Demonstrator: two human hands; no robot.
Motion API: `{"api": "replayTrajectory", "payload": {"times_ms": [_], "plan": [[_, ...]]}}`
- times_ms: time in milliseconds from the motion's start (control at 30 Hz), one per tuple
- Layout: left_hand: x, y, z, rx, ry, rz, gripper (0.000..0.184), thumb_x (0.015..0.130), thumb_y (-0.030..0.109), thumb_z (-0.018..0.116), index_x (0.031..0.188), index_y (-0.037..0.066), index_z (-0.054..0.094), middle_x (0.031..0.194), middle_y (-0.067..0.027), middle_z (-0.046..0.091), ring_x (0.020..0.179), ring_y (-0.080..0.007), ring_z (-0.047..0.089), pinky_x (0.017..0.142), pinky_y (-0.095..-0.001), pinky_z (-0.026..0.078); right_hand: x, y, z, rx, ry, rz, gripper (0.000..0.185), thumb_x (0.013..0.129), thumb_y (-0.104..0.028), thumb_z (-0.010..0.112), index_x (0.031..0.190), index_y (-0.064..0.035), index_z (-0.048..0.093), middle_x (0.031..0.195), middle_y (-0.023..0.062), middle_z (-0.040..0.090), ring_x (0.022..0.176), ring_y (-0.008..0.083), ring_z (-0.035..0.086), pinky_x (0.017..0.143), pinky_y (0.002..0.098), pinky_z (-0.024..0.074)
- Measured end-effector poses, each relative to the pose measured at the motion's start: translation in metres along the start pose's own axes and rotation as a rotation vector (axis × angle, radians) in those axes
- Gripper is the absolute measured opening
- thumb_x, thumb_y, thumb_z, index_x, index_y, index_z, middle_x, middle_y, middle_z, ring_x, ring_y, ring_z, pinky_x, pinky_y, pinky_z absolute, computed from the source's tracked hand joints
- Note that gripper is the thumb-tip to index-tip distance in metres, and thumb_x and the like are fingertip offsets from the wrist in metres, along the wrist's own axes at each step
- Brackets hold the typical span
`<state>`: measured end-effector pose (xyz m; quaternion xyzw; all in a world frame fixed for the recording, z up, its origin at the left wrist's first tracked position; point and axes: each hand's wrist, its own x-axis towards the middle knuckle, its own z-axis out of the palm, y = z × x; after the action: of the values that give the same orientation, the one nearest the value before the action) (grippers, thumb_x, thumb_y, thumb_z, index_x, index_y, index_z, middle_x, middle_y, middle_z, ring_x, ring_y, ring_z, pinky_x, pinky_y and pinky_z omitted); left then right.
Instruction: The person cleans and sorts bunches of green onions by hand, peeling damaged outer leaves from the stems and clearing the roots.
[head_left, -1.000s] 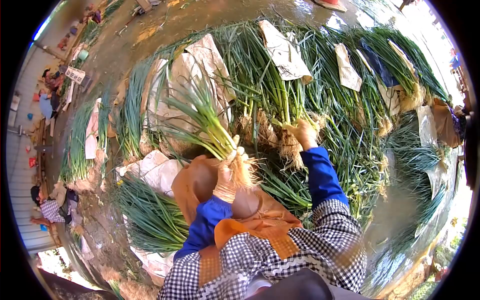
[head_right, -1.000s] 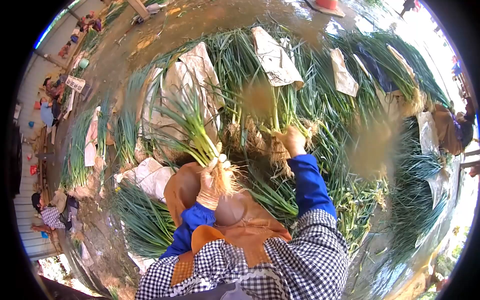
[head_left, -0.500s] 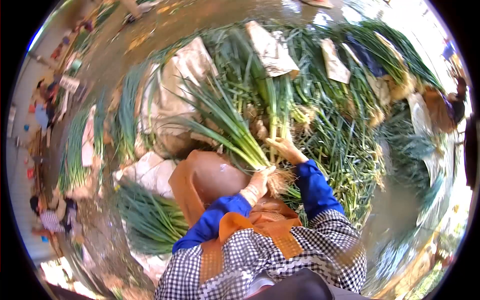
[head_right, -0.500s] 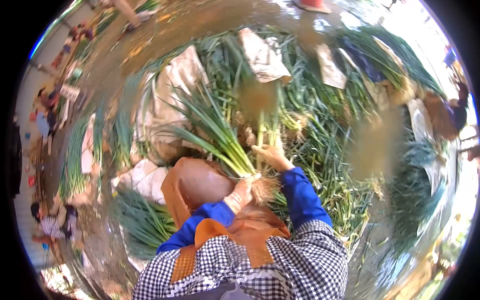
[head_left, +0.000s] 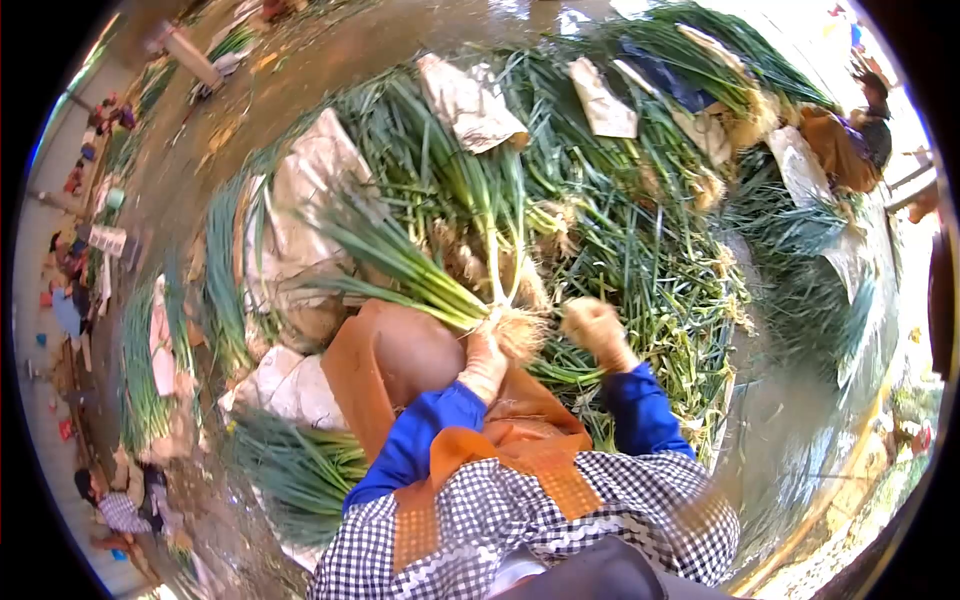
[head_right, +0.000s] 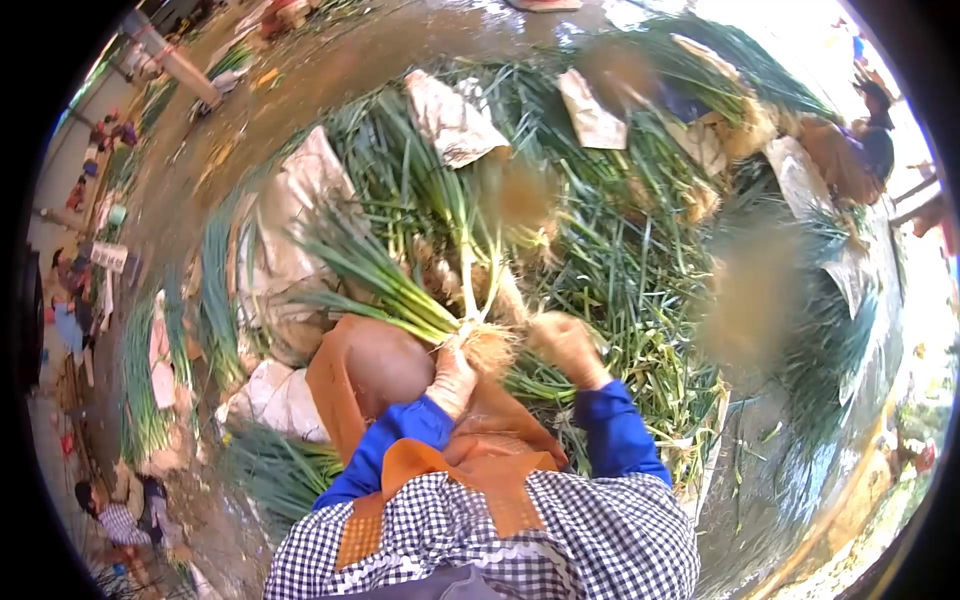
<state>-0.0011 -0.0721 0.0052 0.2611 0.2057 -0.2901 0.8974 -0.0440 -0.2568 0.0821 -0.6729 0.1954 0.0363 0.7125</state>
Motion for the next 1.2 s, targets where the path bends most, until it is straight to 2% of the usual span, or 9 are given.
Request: {"api": "replayTrajectory", "payload": {"times_ms": [167,233,700,900,1033,1067,1100,1133,1200], "plan": [[-0.003,-0.021,-0.01,-0.005,0.13,0.148,0.016,0.082,0.004,0.056,0.097,0.001,0.059,0.086,-0.0082,0.062,0.078,-0.019,0.06,0.074,-0.0304,0.05,0.101,0.062,0.005,-0.469,-0.099,-0.449,0.029,0.085,-0.032,0.056,0.088,-0.0045,0.062,0.063,0.0054,0.056,0.055,0.0123,0.051,0.052,0.027,0.0415],[-0.006,-0.02,-0.026,0.058,0.121,0.181,0.016,0.082,0.004,0.057,0.098,0.002,0.058,0.087,-0.0073,0.061,0.079,-0.0185,0.059,0.074,-0.0301,0.05,0.108,0.026,0.05,-0.153,-0.215,0.027,0.033,0.084,-0.035,0.058,0.094,-0.0039,0.062,0.065,0.0038,0.058,0.056,0.0118,0.051,0.053,0.0246,0.0412],[0.007,-0.024,-0.035,0.166,0.159,0.243,0.016,0.077,-0.001,0.06,0.092,0.006,0.06,0.087,-0.0019,0.059,0.083,-0.0127,0.054,0.076,-0.0255,0.044,0.103,0.064,0.091,0.45,0.231,0.034,0.041,0.091,-0.044,0.044,0.08,-0.0057,0.053,0.056,0.0,0.047,0.047,0.0136,0.046,0.045,0.029,0.0455],[0.019,-0.035,-0.019,0.024,0.106,0.103,0.015,0.079,0.001,0.06,0.093,0.006,0.059,0.084,-0.0014,0.057,0.078,-0.014,0.055,0.072,-0.0278,0.047,0.071,0.054,0.05,0.675,-0.057,-0.063,0.035,0.092,-0.038,0.041,0.091,-0.0046,0.053,0.07,0.0021,0.052,0.058,0.0124,0.053,0.05,0.0208,0.0407],[0.021,-0.043,-0.021,0.0,0.098,0.103,0.017,0.079,0.009,0.061,0.095,0.002,0.059,0.089,-0.0034,0.059,0.081,-0.0145,0.052,0.078,-0.0273,0.042,0.091,0.084,0.046,-0.41,-0.044,-0.15,0.032,0.086,-0.035,0.051,0.083,-0.0049,0.06,0.069,0.0085,0.064,0.064,0.0204,0.062,0.053,0.0348,0.0489],[0.017,-0.034,-0.016,-0.079,0.051,0.081,0.016,0.08,0.009,0.06,0.095,0.002,0.06,0.088,-0.0045,0.06,0.079,-0.016,0.055,0.077,-0.0284,0.044,0.085,0.081,0.037,-1.368,-0.038,-0.364,0.018,0.085,-0.02,0.052,0.081,-0.0046,0.059,0.081,0.0086,0.062,0.069,0.0258,0.061,0.059,0.0296,0.05],[0.013,-0.023,-0.006,-0.16,0.0,0.058,0.015,0.081,0.01,0.06,0.095,0.003,0.06,0.088,-0.0057,0.062,0.077,-0.0176,0.057,0.075,-0.0295,0.046,0.06,0.057,0.041,-1.352,-0.026,-0.164,0.017,0.081,-0.022,0.054,0.076,-0.0073,0.059,0.082,0.0114,0.062,0.075,0.0313,0.06,0.062,0.0351,0.049],[0.014,-0.016,0.002,-0.25,0.017,0.066,0.015,0.082,0.01,0.058,0.095,0.002,0.06,0.087,-0.0071,0.063,0.074,-0.0198,0.06,0.072,-0.0323,0.05,0.053,0.118,-0.003,-1.112,0.046,-0.841,0.023,0.081,-0.03,0.053,0.077,-0.0081,0.059,0.079,0.0125,0.061,0.073,0.0331,0.059,0.063,0.0408,0.0483],[0.01,-0.006,0.006,-0.243,0.032,0.092,0.017,0.083,0.008,0.056,0.097,0.001,0.06,0.089,-0.0084,0.063,0.077,-0.0207,0.061,0.074,-0.0336,0.051,0.017,0.067,-0.023,-1.471,-0.201,0.363,0.033,0.087,-0.034,0.046,0.102,-0.0092,0.063,0.088,0.0126,0.064,0.075,0.0295,0.063,0.066,0.0398,0.0499]]}}
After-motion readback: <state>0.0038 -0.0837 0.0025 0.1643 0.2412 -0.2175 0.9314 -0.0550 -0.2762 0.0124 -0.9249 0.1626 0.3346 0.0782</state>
